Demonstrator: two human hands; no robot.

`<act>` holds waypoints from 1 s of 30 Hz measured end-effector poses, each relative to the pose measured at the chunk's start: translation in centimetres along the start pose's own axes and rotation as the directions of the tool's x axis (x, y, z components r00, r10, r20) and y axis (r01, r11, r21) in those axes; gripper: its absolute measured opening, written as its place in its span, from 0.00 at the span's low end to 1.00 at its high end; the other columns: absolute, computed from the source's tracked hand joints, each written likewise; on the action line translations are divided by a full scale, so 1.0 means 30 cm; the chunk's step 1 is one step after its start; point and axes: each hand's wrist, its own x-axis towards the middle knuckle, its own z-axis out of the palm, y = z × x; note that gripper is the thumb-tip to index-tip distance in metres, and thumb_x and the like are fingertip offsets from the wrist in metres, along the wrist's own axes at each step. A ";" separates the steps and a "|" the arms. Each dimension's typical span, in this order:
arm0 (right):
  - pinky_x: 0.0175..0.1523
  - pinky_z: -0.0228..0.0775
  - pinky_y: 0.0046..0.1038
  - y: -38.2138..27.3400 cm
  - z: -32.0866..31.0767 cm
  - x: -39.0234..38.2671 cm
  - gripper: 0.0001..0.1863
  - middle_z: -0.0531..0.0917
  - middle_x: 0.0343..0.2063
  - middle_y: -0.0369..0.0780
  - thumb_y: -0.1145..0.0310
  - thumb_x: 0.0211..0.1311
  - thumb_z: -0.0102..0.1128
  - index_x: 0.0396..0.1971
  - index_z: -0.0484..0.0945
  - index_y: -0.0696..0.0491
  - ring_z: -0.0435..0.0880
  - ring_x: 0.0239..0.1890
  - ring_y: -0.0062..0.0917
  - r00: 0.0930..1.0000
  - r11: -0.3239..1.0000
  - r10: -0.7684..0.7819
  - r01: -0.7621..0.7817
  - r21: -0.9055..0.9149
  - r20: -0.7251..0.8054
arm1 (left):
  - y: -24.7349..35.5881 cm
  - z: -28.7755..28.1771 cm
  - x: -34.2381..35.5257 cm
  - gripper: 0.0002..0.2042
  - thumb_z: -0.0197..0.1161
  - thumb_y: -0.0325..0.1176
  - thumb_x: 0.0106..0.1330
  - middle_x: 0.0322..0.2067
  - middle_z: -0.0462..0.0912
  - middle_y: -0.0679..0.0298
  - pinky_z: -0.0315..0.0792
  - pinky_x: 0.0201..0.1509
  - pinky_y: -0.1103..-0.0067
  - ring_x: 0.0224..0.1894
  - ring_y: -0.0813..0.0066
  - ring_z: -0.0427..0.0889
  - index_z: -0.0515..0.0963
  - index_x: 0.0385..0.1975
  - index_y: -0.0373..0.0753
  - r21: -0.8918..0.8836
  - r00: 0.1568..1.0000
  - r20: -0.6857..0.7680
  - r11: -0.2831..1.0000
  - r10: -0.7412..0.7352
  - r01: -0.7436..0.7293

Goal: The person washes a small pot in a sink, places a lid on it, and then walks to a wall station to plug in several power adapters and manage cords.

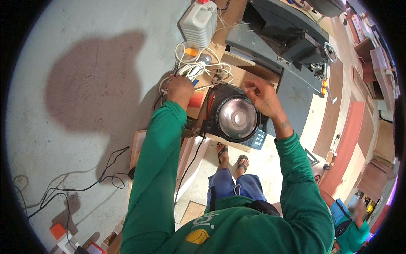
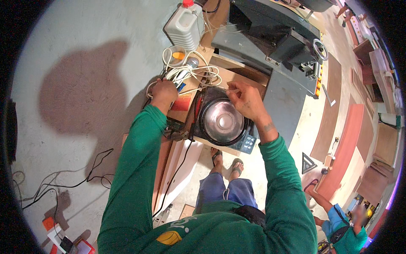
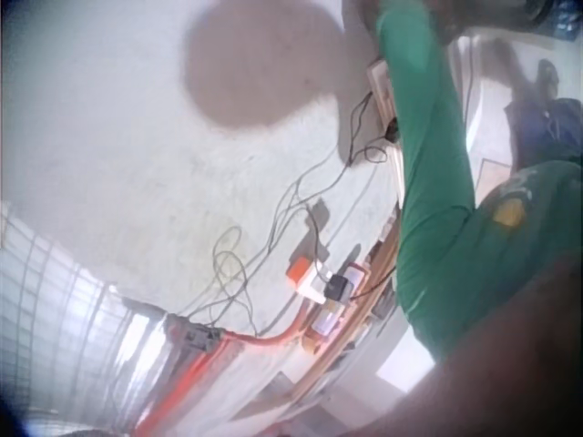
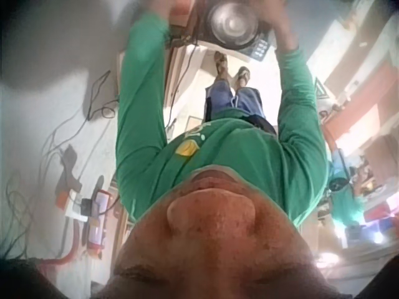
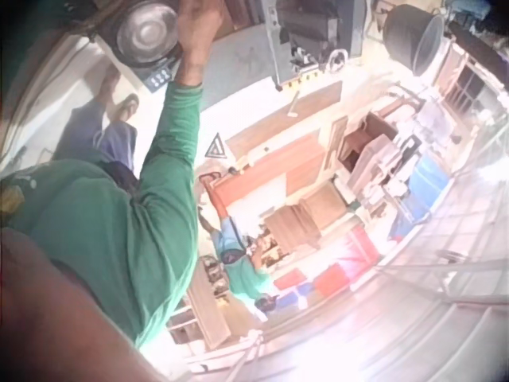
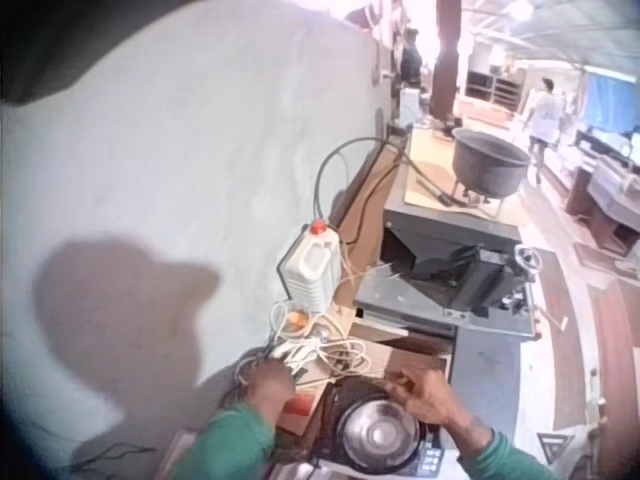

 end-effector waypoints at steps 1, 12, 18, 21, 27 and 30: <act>0.43 0.79 0.31 0.009 -0.005 -0.031 0.17 0.88 0.38 0.49 0.66 0.63 0.65 0.49 0.83 0.59 0.88 0.35 0.33 1.000 1.000 0.004 -0.004 0.004 -0.005 | 0.004 -0.019 -0.014 0.19 0.52 0.35 0.72 0.68 0.71 0.52 0.72 0.63 0.51 0.71 0.48 0.68 0.81 0.58 0.38 -0.111 0.998 -0.057 0.994 -0.001 -0.005; 0.39 0.77 0.28 0.011 -0.056 -0.285 0.15 0.87 0.38 0.45 0.69 0.65 0.65 0.50 0.83 0.58 0.84 0.33 0.25 0.985 0.980 0.149 -0.135 0.145 -0.084 | 0.019 -0.096 -0.121 0.10 0.60 0.27 0.66 0.43 0.88 0.55 0.84 0.49 0.68 0.49 0.50 0.87 0.87 0.42 0.38 -0.139 0.957 -0.278 0.989 -0.085 0.048; 0.41 0.77 0.30 -0.073 -0.069 -0.289 0.12 0.86 0.36 0.46 0.71 0.65 0.64 0.46 0.85 0.58 0.86 0.35 0.32 0.988 0.989 0.148 -0.148 0.000 -0.051 | -0.011 0.048 -0.184 0.30 0.74 0.40 0.57 0.63 0.67 0.53 0.77 0.58 0.60 0.67 0.51 0.66 0.74 0.59 0.40 -0.121 0.822 -0.567 0.981 0.056 -0.151; 0.41 0.78 0.35 -0.059 -0.009 -0.224 0.10 0.86 0.34 0.48 0.72 0.64 0.63 0.43 0.85 0.57 0.86 0.35 0.41 0.996 0.999 -0.033 0.035 0.013 -0.087 | 0.001 0.176 -0.179 0.18 0.59 0.34 0.67 0.69 0.65 0.51 0.66 0.64 0.48 0.68 0.52 0.67 0.75 0.56 0.39 0.228 0.664 -0.692 0.958 0.284 -0.172; 0.46 0.79 0.44 0.049 0.209 0.163 0.11 0.86 0.35 0.52 0.69 0.59 0.64 0.42 0.86 0.54 0.86 0.40 0.48 0.973 0.917 -0.138 0.196 -0.347 0.185 | -0.057 0.260 -0.074 0.42 0.72 0.46 0.58 0.78 0.49 0.53 0.46 0.73 0.39 0.77 0.47 0.52 0.61 0.74 0.48 0.261 0.814 -0.553 0.965 0.175 -0.030; 0.49 0.80 0.45 0.163 0.302 0.334 0.11 0.87 0.36 0.52 0.68 0.58 0.64 0.40 0.86 0.53 0.87 0.42 0.47 0.966 0.861 -0.017 0.145 -0.487 0.257 | -0.069 0.194 -0.077 0.29 0.59 0.33 0.67 0.76 0.56 0.58 0.49 0.73 0.40 0.74 0.46 0.59 0.67 0.71 0.51 0.283 0.816 -0.540 0.958 0.206 -0.054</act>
